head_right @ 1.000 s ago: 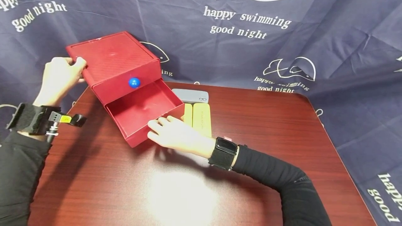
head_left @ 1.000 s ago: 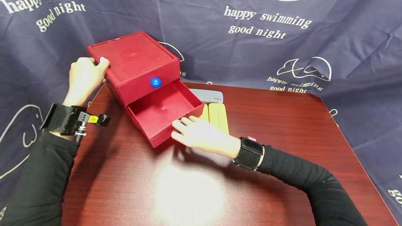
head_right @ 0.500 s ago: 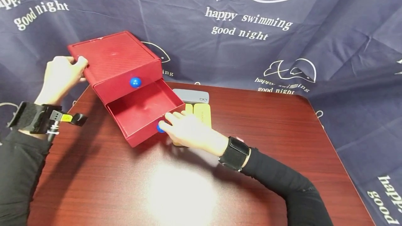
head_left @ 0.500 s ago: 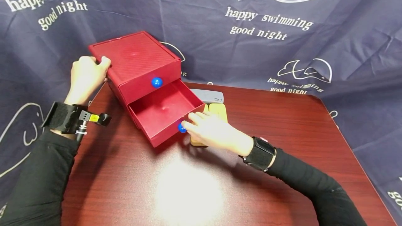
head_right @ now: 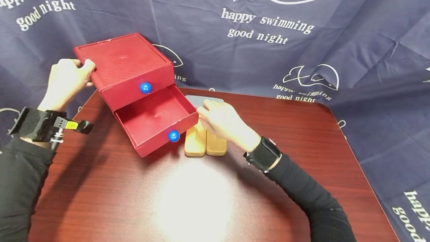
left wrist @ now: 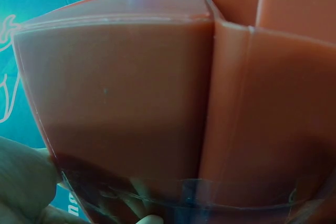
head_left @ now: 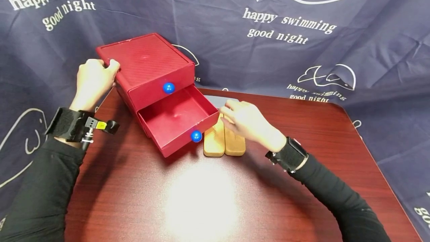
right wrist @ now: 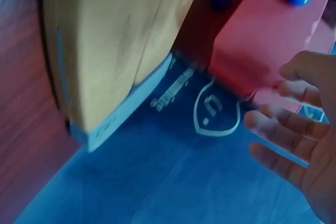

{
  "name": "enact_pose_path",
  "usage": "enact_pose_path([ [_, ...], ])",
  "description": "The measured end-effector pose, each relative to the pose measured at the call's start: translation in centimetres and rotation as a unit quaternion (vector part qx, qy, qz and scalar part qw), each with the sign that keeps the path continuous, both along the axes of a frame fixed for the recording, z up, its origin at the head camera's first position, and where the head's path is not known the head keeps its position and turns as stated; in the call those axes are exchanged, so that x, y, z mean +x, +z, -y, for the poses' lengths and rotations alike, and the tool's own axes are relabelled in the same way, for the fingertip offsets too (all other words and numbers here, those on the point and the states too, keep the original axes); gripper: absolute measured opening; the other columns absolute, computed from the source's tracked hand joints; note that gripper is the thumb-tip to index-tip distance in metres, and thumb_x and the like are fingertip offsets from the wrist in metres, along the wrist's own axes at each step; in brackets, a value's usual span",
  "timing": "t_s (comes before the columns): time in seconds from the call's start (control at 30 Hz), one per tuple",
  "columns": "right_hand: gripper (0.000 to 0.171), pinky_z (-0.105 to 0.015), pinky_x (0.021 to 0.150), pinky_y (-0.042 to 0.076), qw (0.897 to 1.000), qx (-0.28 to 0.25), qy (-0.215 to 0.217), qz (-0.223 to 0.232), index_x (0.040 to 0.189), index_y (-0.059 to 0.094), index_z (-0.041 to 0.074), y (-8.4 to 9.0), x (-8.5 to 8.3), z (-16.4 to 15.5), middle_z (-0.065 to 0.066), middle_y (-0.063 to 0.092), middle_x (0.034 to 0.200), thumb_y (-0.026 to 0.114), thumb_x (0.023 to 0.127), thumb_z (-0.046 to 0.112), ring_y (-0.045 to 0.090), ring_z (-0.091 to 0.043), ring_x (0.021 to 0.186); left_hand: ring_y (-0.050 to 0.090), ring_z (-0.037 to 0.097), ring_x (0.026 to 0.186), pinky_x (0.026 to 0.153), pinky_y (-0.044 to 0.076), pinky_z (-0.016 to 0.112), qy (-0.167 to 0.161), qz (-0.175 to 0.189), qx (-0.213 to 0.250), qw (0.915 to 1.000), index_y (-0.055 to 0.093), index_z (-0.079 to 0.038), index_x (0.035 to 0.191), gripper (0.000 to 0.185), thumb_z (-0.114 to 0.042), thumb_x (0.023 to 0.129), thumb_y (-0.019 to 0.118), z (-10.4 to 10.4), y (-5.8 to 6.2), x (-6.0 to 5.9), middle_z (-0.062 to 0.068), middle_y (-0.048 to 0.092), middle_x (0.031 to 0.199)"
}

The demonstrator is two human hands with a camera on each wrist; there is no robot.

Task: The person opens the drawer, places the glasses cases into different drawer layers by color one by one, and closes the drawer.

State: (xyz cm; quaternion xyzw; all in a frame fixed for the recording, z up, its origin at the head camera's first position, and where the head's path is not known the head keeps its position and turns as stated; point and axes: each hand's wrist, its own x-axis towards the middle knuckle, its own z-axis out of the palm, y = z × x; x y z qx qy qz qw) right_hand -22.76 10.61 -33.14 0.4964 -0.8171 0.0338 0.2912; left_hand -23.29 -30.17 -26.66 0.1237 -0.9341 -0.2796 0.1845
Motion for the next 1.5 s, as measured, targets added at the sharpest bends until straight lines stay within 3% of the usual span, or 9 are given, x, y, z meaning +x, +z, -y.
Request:
enact_pose_path([
  [0.17, 0.020, -0.038, 0.056, 0.051, 0.998, -0.016, -0.049, 0.036, 0.105, 0.068, 0.008, 0.6, -2.2, -1.0, -0.009, 0.061, 0.089, 0.074, 0.086, 0.013, 0.058, -0.024, 0.061, 0.042, -0.005, 0.047, 0.050, 0.036, 0.031, -0.002, -0.006, 0.001, 1.0000, 0.069, 0.006, 0.086, 0.049, -0.034, 0.094, 0.042, 0.0, 0.0, 0.0, -0.016, 0.054, 0.044],
  [0.33, 0.021, -0.041, 0.060, 0.052, 0.988, -0.010, -0.103, 0.117, 0.107, 0.069, 0.011, 0.8, -5.0, -1.2, -0.007, 0.064, 0.094, 0.072, 0.087, 0.017, 0.061, -0.023, 0.065, 0.043, -0.006, 0.046, 0.050, 0.037, 0.030, -0.002, -0.001, 0.006, 1.0000, 0.069, 0.006, 0.088, 0.050, -0.035, 0.094, 0.041, -0.1, 0.0, 0.0, -0.013, 0.057, 0.046],
  [0.6, 0.038, -0.047, 0.081, 0.055, 0.946, 0.077, -0.176, 0.263, 0.124, 0.068, 0.010, -0.3, -8.9, -0.3, -0.013, 0.065, 0.111, 0.072, 0.089, 0.023, 0.064, -0.029, 0.089, 0.043, -0.005, 0.047, 0.052, 0.037, 0.031, -0.003, 0.003, 0.007, 1.0000, 0.070, 0.005, 0.089, 0.050, -0.035, 0.094, 0.041, -0.2, 0.2, 0.1, -0.016, 0.056, 0.045],
  [0.8, 0.050, -0.046, 0.088, 0.051, 0.914, 0.125, -0.190, 0.335, 0.129, 0.066, 0.009, -1.0, -10.8, 0.4, -0.014, 0.063, 0.114, 0.078, 0.083, 0.023, 0.060, -0.028, 0.097, 0.065, 0.028, 0.061, 0.053, 0.037, 0.032, 0.001, 0.002, -0.001, 1.0000, 0.070, 0.005, 0.088, 0.050, -0.035, 0.094, 0.041, -0.2, 0.1, 0.0, -0.011, 0.059, 0.047],
  [1.0, 0.054, -0.046, 0.093, 0.049, 0.905, 0.156, -0.175, 0.355, 0.125, 0.067, 0.006, -1.4, -11.9, 0.8, -0.015, 0.065, 0.117, 0.084, 0.076, 0.020, 0.059, -0.030, 0.107, 0.067, 0.040, 0.070, 0.053, 0.036, 0.033, 0.000, -0.005, 0.000, 1.0000, 0.068, 0.006, 0.085, 0.049, -0.034, 0.095, 0.041, -0.2, 0.0, 0.0, -0.013, 0.055, 0.046],
  [1.07, 0.055, -0.046, 0.096, 0.049, 0.903, 0.164, -0.174, 0.356, 0.125, 0.068, 0.006, -1.5, -12.2, 1.0, -0.015, 0.067, 0.120, 0.085, 0.075, 0.020, 0.061, -0.031, 0.111, 0.068, 0.046, 0.080, 0.053, 0.036, 0.033, 0.001, -0.007, 0.000, 1.0000, 0.068, 0.006, 0.084, 0.049, -0.034, 0.094, 0.041, -0.2, 0.0, 0.0, -0.010, 0.057, 0.046],
  [1.23, 0.053, -0.046, 0.100, 0.049, 0.898, 0.175, -0.174, 0.365, 0.123, 0.069, 0.005, -1.7, -12.8, 1.3, -0.014, 0.069, 0.123, 0.084, 0.074, 0.017, 0.062, -0.032, 0.117, 0.069, 0.047, 0.083, 0.053, 0.036, 0.032, 0.000, -0.008, -0.004, 1.0000, 0.068, 0.005, 0.083, 0.048, -0.033, 0.094, 0.042, -0.3, 0.0, 0.1, -0.008, 0.059, 0.047],
  [1.4, 0.048, -0.044, 0.096, 0.050, 0.897, 0.182, -0.169, 0.366, 0.118, 0.070, 0.005, -1.8, -13.2, 1.5, -0.014, 0.071, 0.115, 0.082, 0.072, 0.014, 0.063, -0.030, 0.108, 0.068, 0.047, 0.081, 0.053, 0.035, 0.032, -0.002, -0.010, 0.000, 1.0000, 0.067, 0.005, 0.082, 0.047, -0.033, 0.094, 0.042, -0.3, 0.0, 0.1, -0.025, 0.045, 0.042],
  [1.5, 0.046, -0.043, 0.091, 0.051, 0.896, 0.184, -0.170, 0.368, 0.116, 0.070, 0.005, -1.9, -13.3, 1.6, -0.013, 0.071, 0.110, 0.080, 0.071, 0.013, 0.062, -0.029, 0.101, 0.068, 0.047, 0.081, 0.053, 0.035, 0.032, -0.002, -0.009, -0.001, 1.0000, 0.066, 0.004, 0.081, 0.046, -0.033, 0.094, 0.042, -0.3, 0.1, 0.1, -0.026, 0.044, 0.042],
])
